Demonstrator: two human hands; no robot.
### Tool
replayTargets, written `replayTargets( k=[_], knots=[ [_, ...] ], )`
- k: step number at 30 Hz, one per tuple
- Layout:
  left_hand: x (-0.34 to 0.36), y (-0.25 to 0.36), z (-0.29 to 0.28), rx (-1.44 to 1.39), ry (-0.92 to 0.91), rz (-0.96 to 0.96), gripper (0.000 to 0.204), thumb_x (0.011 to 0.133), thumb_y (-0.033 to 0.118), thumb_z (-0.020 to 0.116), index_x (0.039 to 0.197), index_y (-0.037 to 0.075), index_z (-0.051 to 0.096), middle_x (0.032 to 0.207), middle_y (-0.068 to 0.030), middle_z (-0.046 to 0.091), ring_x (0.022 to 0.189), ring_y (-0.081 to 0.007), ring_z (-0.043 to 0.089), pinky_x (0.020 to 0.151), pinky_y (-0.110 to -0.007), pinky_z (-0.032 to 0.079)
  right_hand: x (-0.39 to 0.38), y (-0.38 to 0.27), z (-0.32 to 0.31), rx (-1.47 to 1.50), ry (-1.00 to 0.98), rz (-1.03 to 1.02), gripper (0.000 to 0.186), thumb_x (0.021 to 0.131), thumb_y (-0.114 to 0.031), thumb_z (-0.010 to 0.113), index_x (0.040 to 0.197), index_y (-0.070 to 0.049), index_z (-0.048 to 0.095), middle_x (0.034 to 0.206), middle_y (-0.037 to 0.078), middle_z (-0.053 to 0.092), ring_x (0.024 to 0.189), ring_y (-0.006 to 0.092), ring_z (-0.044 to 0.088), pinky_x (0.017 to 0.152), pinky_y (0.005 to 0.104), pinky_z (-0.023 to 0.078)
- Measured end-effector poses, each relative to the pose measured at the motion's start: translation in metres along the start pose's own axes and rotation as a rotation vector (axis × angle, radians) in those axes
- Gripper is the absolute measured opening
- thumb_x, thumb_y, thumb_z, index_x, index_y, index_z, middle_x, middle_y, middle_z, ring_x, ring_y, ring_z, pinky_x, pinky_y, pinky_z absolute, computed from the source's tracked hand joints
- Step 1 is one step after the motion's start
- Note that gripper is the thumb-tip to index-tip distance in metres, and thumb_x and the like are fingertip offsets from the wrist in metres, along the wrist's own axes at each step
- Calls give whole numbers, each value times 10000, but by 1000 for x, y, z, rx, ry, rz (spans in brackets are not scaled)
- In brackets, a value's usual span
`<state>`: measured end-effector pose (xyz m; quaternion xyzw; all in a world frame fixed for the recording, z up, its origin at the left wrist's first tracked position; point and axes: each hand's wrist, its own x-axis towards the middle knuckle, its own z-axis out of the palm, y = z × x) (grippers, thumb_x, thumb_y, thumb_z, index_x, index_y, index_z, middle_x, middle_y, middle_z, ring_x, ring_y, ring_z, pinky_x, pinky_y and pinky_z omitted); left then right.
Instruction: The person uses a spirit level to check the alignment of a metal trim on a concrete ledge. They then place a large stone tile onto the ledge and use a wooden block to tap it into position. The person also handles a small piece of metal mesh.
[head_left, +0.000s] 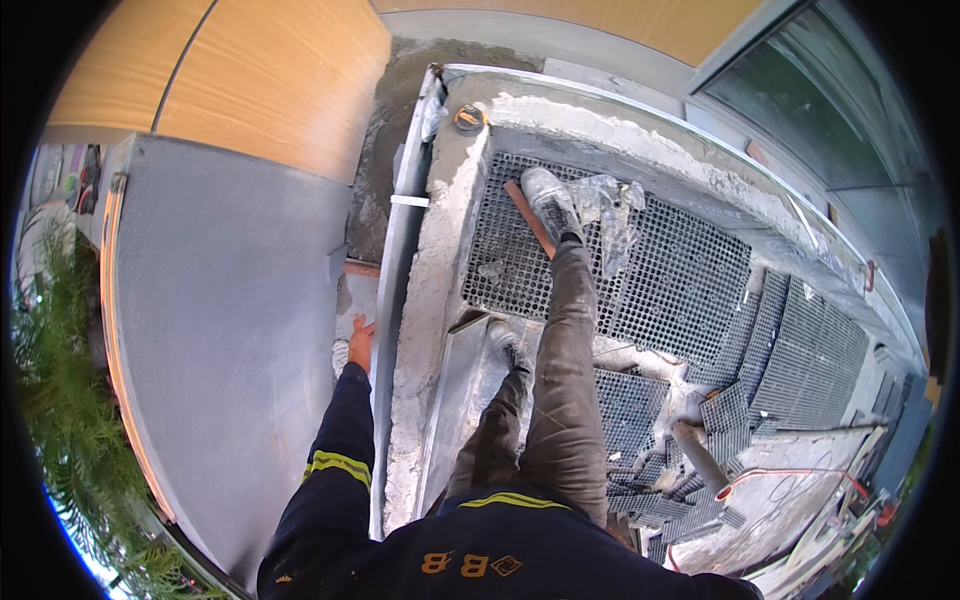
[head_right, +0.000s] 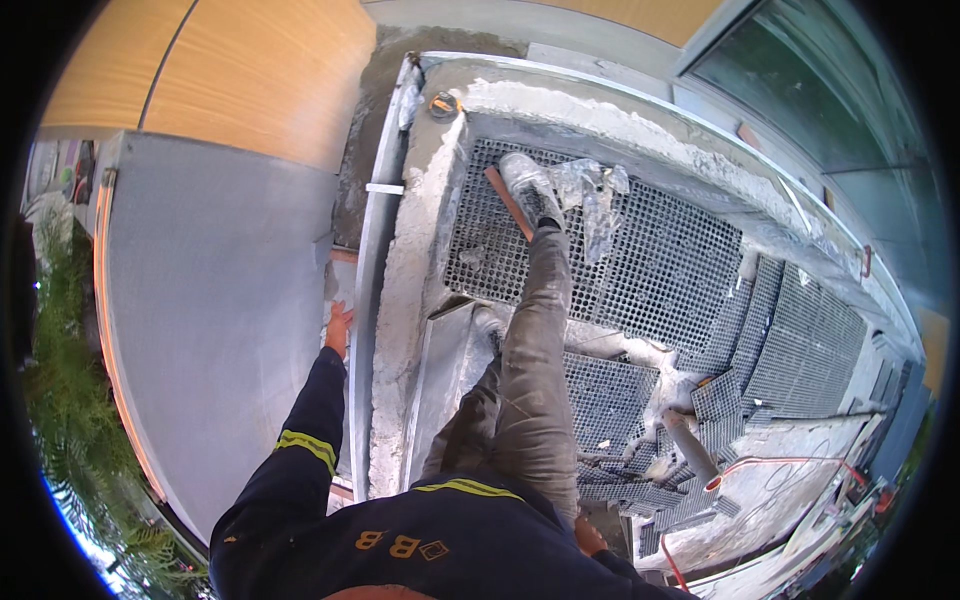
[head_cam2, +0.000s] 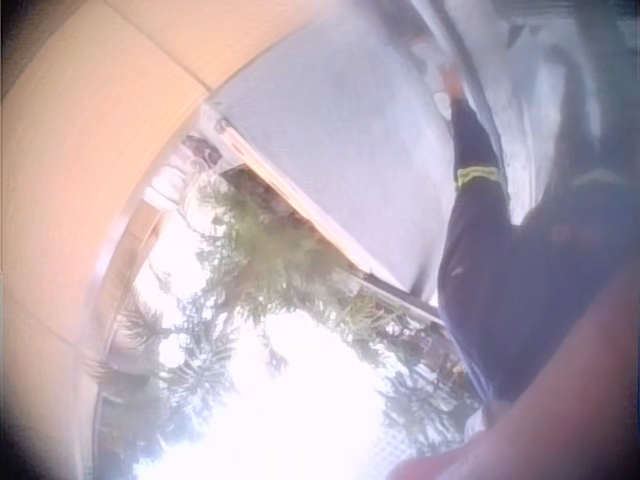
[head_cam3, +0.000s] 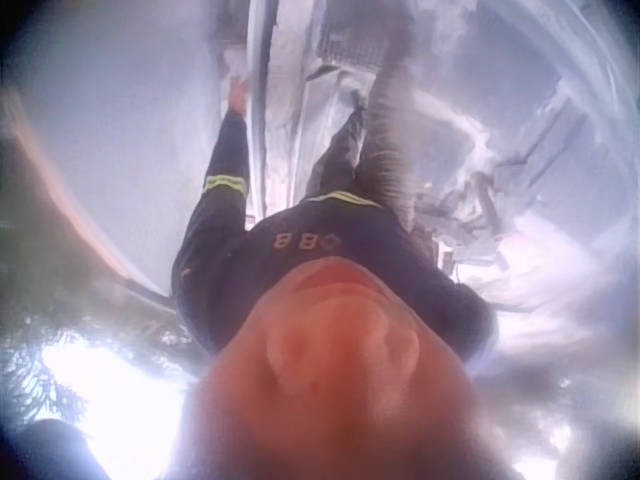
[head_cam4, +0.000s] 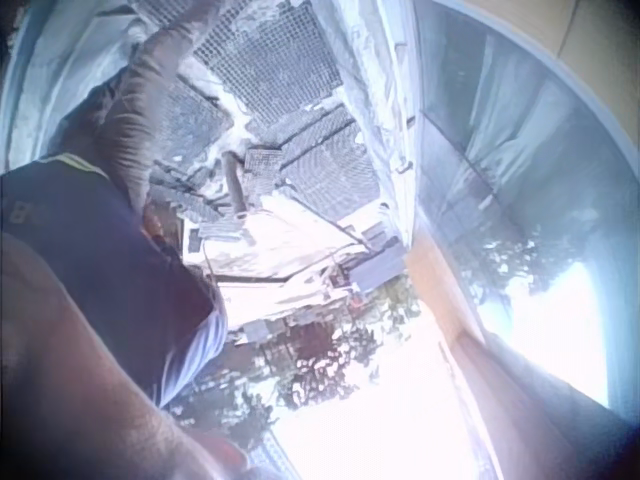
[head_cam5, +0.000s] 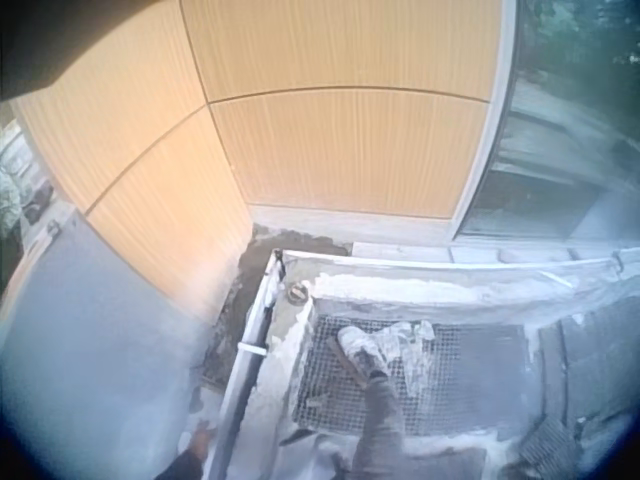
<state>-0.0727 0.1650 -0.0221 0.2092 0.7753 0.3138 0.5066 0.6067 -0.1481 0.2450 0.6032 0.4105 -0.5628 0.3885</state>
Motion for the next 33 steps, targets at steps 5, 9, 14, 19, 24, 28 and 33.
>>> replayTargets(
  k=[5,9,14,19,24,28,33],
  knots=[
    [10,-4,-2,52,-16,-52,823,1087,678,247,1569,50,472,1492,-197,587,1403,-310,510,1208,-394,316,13,13,-25,14,93,18,676,974,-212,516,1555,46,285,1393,359,551,1209,572,602,1004,677,467],
    [5,-34,-7,509,102,-36,733,1105,576,260,1366,20,660,1411,-244,638,1338,-399,575,1142,-462,409,21,30,-54,1,210,27,669,958,-222,534,1526,57,318,1371,365,561,1203,570,603,1003,664,471],
    [-40,-87,-24,761,159,21,689,1102,520,254,1351,9,644,1385,-308,614,1296,-494,565,1120,-539,420,26,53,-89,-24,331,45,662,937,-234,557,1491,70,359,1343,373,575,1196,567,604,1003,649,476],
    [-68,-108,-35,785,160,232,618,1100,459,271,1321,0,620,1359,-303,629,1281,-485,572,1110,-550,425,14,63,-121,-48,403,88,657,917,-246,579,1456,84,400,1315,380,588,1189,564,606,1003,633,482],
    [-70,-115,-27,421,271,-28,638,1082,526,306,1413,71,606,1405,-244,628,1342,-434,558,1147,-525,407,11,78,-159,-107,398,171,653,897,-259,602,1421,97,441,1287,388,601,1182,561,607,1002,617,487],
    [-78,-125,-18,325,376,7,588,1060,551,349,1408,173,634,1416,-165,650,1350,-388,575,1169,-613,348,44,66,-217,-172,446,201,652,881,-268,619,1393,108,474,1265,394,611,1176,559,608,1002,604,491],
    [-96,-114,-12,350,423,-13,480,1028,477,432,1368,234,667,1423,-124,658,1340,-333,599,1154,-693,316,145,-124,-296,-711,942,-395,620,885,-226,641,1401,98,527,1338,362,603,1279,490,565,1114,528,441]
  ],
)
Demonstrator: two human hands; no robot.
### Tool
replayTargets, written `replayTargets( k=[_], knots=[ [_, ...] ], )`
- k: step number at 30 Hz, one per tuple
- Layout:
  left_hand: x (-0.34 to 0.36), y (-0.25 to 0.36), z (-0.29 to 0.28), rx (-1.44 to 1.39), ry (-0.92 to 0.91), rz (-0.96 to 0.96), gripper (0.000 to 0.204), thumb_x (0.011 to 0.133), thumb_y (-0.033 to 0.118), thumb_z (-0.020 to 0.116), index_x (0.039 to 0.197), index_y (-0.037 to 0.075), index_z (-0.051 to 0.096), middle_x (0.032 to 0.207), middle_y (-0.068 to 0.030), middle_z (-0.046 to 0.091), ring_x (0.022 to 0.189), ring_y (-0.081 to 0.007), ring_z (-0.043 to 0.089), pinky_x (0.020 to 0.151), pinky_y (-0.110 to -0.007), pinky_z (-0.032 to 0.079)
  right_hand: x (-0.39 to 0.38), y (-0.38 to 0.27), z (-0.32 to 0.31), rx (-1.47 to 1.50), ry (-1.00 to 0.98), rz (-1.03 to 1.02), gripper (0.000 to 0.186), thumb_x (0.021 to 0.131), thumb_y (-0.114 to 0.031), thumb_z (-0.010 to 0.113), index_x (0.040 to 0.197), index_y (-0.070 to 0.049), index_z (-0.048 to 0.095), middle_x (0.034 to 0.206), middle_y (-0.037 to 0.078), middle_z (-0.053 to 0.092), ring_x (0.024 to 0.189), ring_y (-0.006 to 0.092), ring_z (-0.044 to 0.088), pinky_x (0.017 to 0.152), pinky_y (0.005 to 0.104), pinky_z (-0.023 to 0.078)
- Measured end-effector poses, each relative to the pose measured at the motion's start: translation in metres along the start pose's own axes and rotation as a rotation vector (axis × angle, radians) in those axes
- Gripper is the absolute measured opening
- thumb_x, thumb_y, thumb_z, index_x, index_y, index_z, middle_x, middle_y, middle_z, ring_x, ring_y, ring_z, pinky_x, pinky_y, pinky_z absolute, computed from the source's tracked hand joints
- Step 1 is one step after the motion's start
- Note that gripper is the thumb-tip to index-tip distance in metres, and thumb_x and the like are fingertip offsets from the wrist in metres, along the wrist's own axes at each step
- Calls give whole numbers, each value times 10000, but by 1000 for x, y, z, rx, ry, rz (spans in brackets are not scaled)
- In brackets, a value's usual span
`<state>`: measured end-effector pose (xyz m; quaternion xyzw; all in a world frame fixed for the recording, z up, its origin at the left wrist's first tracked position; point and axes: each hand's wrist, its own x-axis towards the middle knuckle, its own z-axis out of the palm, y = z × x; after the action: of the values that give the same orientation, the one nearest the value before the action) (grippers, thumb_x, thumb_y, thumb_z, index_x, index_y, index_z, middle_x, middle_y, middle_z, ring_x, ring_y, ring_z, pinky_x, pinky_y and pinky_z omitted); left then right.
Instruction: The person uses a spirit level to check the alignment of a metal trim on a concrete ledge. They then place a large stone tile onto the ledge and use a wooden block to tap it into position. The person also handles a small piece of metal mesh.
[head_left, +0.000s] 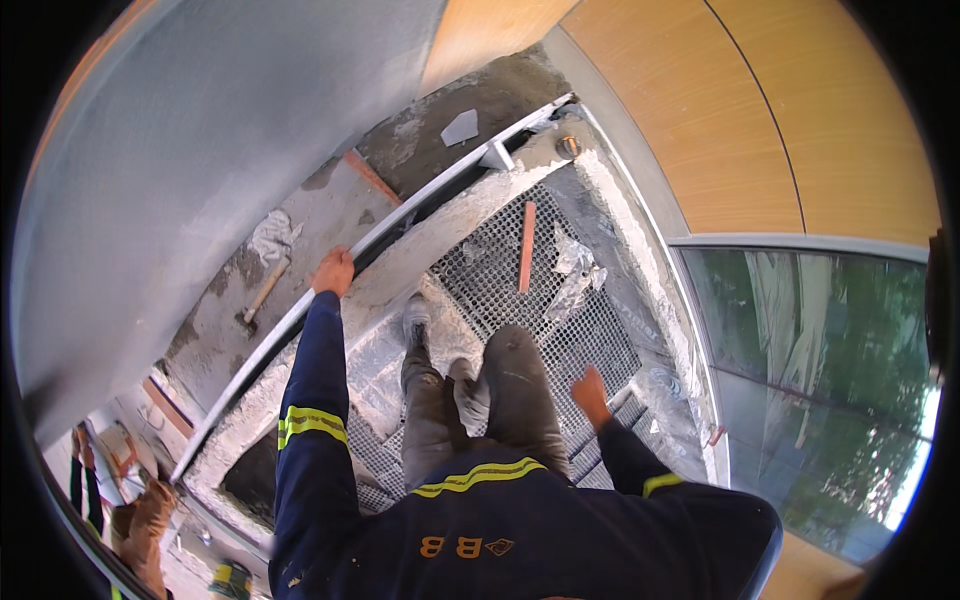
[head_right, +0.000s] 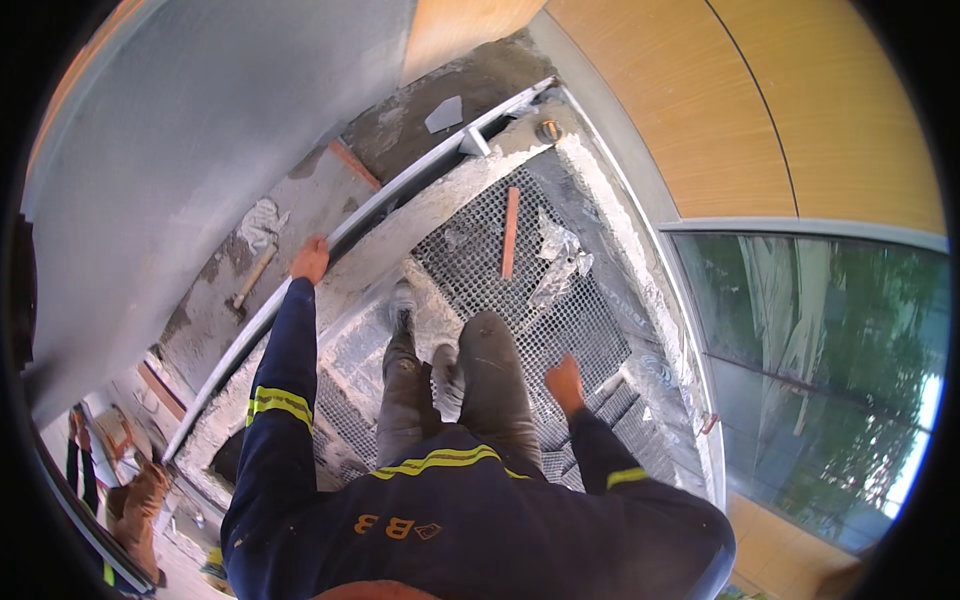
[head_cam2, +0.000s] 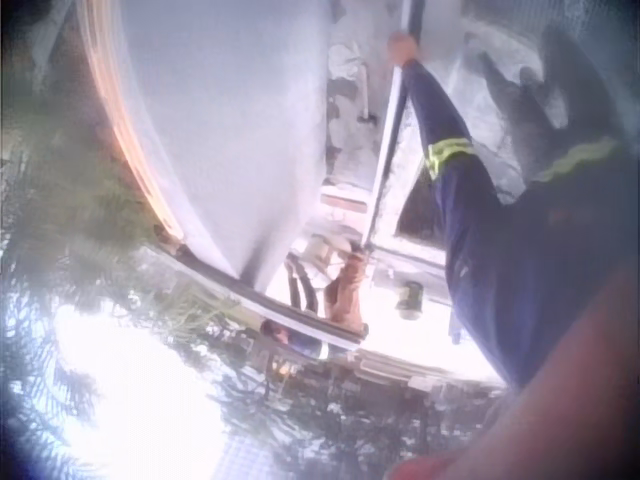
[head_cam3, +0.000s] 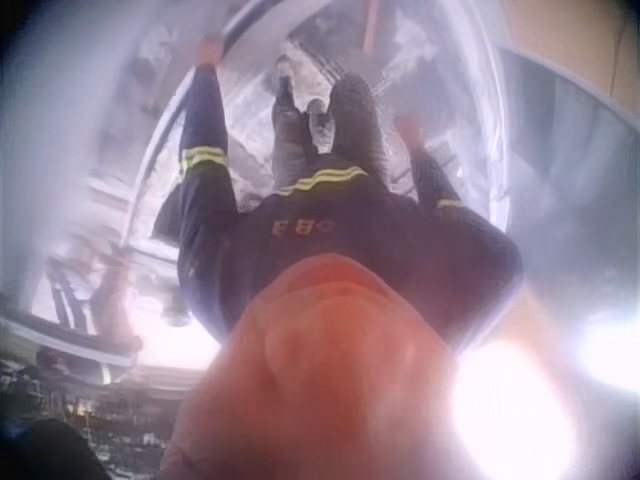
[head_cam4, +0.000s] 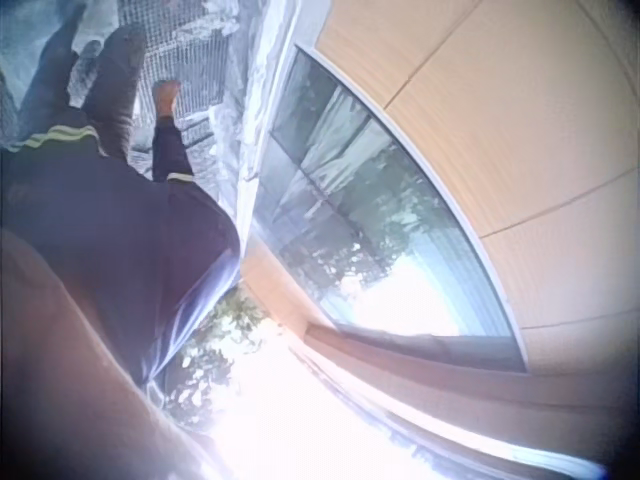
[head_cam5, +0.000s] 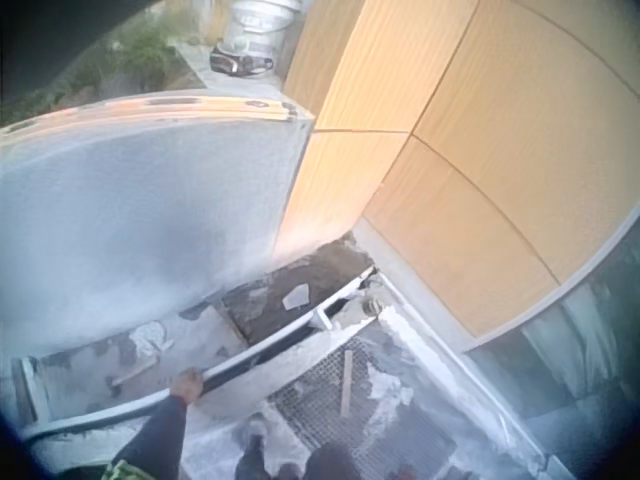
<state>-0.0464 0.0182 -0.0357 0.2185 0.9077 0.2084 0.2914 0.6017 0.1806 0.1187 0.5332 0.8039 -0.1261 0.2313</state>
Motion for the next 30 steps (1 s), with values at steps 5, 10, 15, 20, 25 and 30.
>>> replayTargets(
  k=[5,10,15,20,25,30],
  knots=[
    [-21,22,-16,12,42,21,369,963,307,530,1280,195,682,1345,-123,690,1271,-337,633,1072,-740,365,161,-259,-49,394,147,-687,531,885,-84,636,1398,8,535,1287,299,597,1205,491,549,1026,548,473],
    [-30,18,-16,-3,20,-5,497,873,280,671,1364,208,664,1416,-94,673,1315,-323,624,1099,-754,318,193,-490,-61,167,340,-1161,550,799,-86,680,1336,5,602,1386,283,582,1319,451,532,1094,540,454],
    [-38,3,-11,10,82,-58,546,868,386,739,1382,234,634,1366,-35,701,1300,-258,645,1160,-798,181,201,-568,-39,-93,68,-1239,631,809,-380,805,1309,-27,652,1405,281,618,1341,442,555,1135,525,431],
    [-50,16,-25,-8,15,-41,575,858,330,742,1385,153,595,1327,-56,707,1271,-289,658,1193,-779,112,216,-558,-34,-355,19,-1178,657,872,-318,726,1435,-26,552,1263,238,684,1204,424,631,1043,546,450],
    [-145,7,5,36,640,133,639,794,138,698,1421,152,575,1344,-68,643,1413,-267,522,1227,-738,111,229,-555,-26,-437,-14,-1236,682,864,-250,685,1475,-1,517,1424,246,592,1330,433,551,1135,538,405],
    [-351,-44,99,1,369,-260,509,805,148,674,1313,168,655,1328,-43,635,1439,-251,482,1234,-699,156,231,-554,-24,-502,-33,-1171,775,812,-156,647,1537,15,429,1645,279,354,1522,427,349,1224,564,331]
  ],
)
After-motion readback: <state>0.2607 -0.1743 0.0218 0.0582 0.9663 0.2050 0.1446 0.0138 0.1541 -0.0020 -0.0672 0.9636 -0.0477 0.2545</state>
